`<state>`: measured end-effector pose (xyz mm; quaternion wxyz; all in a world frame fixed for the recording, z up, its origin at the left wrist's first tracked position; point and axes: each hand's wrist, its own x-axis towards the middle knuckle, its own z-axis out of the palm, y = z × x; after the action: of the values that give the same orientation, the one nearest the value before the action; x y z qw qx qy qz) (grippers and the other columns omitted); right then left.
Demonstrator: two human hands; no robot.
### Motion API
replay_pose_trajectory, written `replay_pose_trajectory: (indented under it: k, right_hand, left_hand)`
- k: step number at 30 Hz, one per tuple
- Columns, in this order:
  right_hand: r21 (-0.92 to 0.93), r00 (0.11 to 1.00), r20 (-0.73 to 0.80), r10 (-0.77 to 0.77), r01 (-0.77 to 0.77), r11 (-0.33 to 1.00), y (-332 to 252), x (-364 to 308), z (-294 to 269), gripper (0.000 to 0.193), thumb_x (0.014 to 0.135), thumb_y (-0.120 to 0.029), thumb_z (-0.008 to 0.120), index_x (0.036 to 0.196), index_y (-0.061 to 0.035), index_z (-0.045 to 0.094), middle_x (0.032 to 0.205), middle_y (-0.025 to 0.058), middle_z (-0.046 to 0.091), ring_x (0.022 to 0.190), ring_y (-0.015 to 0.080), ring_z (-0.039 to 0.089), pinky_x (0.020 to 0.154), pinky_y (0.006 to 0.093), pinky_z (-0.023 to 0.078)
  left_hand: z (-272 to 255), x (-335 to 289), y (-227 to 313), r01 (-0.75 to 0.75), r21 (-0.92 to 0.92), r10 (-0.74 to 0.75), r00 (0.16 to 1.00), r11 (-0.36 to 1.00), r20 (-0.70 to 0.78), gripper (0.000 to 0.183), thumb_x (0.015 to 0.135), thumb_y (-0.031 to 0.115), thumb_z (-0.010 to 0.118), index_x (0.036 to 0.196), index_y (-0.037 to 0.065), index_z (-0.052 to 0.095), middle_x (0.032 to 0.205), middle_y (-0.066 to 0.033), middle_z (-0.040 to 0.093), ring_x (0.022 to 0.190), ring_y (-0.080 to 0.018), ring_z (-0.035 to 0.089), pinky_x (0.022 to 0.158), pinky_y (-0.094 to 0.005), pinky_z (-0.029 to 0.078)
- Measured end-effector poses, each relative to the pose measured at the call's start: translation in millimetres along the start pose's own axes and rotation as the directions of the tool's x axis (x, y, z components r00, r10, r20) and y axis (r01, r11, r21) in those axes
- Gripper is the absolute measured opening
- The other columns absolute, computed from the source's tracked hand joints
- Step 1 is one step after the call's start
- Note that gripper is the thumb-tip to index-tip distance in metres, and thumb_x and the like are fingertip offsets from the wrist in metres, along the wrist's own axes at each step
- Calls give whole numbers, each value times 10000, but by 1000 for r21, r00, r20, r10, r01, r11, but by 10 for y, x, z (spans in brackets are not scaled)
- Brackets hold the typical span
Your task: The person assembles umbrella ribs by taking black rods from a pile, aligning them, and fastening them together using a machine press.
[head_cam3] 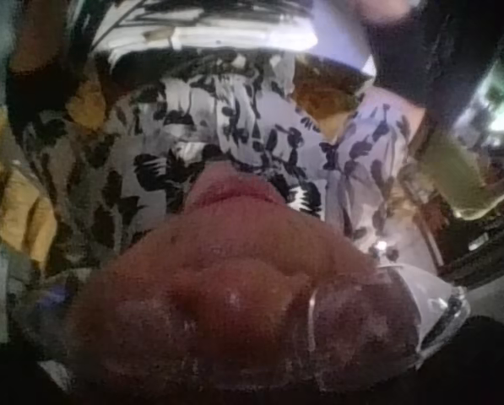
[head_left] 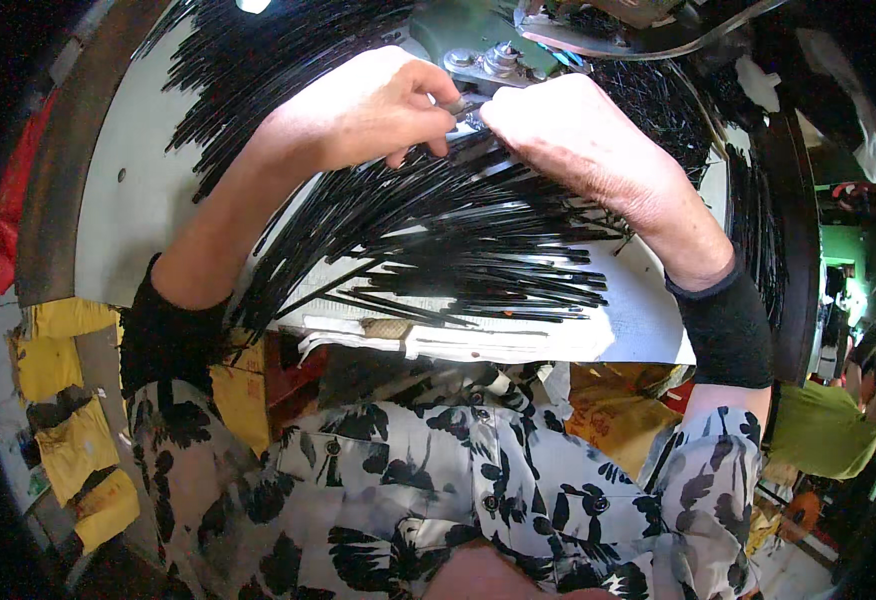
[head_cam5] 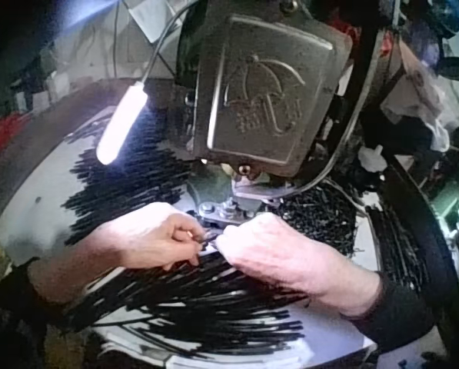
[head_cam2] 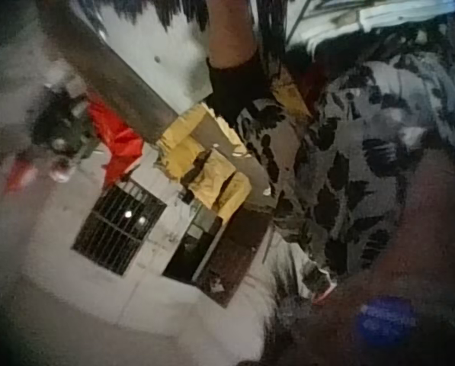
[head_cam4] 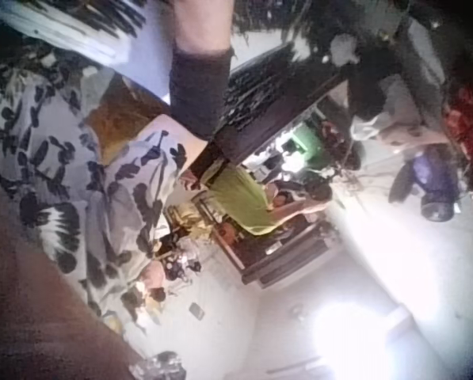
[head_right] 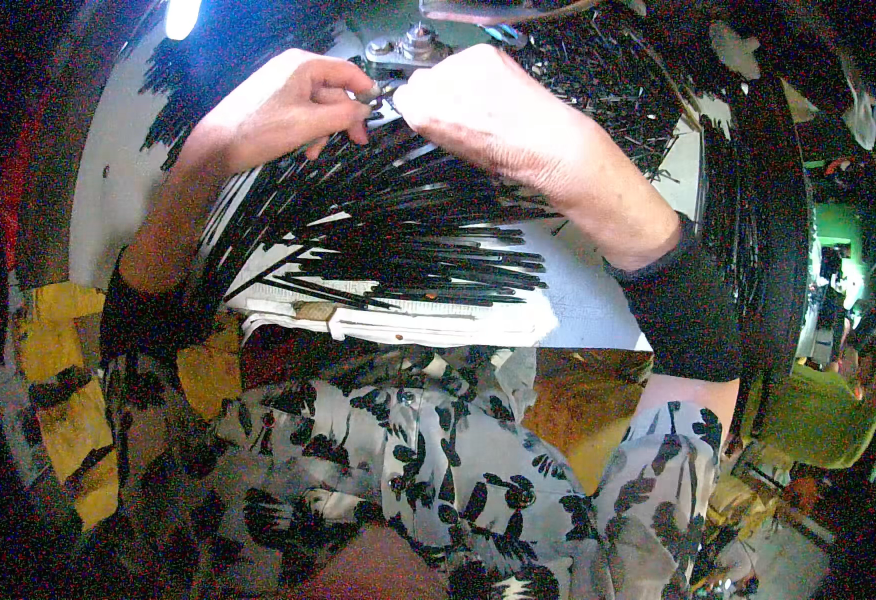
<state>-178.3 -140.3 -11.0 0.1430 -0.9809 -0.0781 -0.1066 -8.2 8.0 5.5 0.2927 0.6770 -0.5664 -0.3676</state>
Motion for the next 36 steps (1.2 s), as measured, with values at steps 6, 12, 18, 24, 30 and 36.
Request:
replay_pose_trajectory:
  k: [6,12,18,24,30,36]
  right_hand:
    - [-153,970,243,22,16,988,-157,137,-160,205,894,-186,453,869,-3,542,851,134,515,831,271,511,748,324,403]
    - [-191,998,-15,-69,65,980,25,-1,10,218,890,-196,400,805,-20,497,753,142,457,738,292,512,671,350,407]
    - [-365,990,121,-76,116,924,-164,170,-125,201,867,-189,430,776,-24,499,672,122,473,643,295,539,598,346,445]
    - [-144,992,-8,-123,121,982,-129,157,-98,253,861,-213,436,703,-19,475,623,144,427,543,297,466,526,366,380]
    - [184,912,-241,-331,378,907,-159,202,-132,270,880,-209,419,699,-13,462,595,142,400,530,290,417,530,351,370]
    - [-78,999,40,-17,20,997,-9,192,26,296,911,-211,415,708,-3,468,570,105,381,512,206,371,529,311,364]
  left_hand:
    - [-68,-54,-68,-50,-95,47,998,994,-33,334,775,169,547,1029,-46,558,759,-81,645,470,-79,468,449,-214,381]
    - [-144,-37,-3,-41,-78,39,999,996,-28,342,783,168,557,1026,-72,546,757,-88,643,472,-73,467,454,-201,380]
    - [-195,-59,-44,-68,-111,63,997,992,-51,338,780,157,553,1023,-77,540,745,-76,636,487,-70,474,462,-196,380]
    - [-197,-51,-11,-86,-89,83,996,992,-44,331,783,158,553,1017,-75,543,753,-69,636,488,-67,474,458,-196,377]
    - [-209,-60,-56,-91,-81,88,995,993,-42,324,795,179,543,1016,-58,553,749,-59,634,485,-62,475,450,-189,372]
    - [-266,-103,9,-67,-84,63,997,994,-46,328,815,193,533,1035,-49,553,756,-55,631,489,-56,470,447,-185,368]
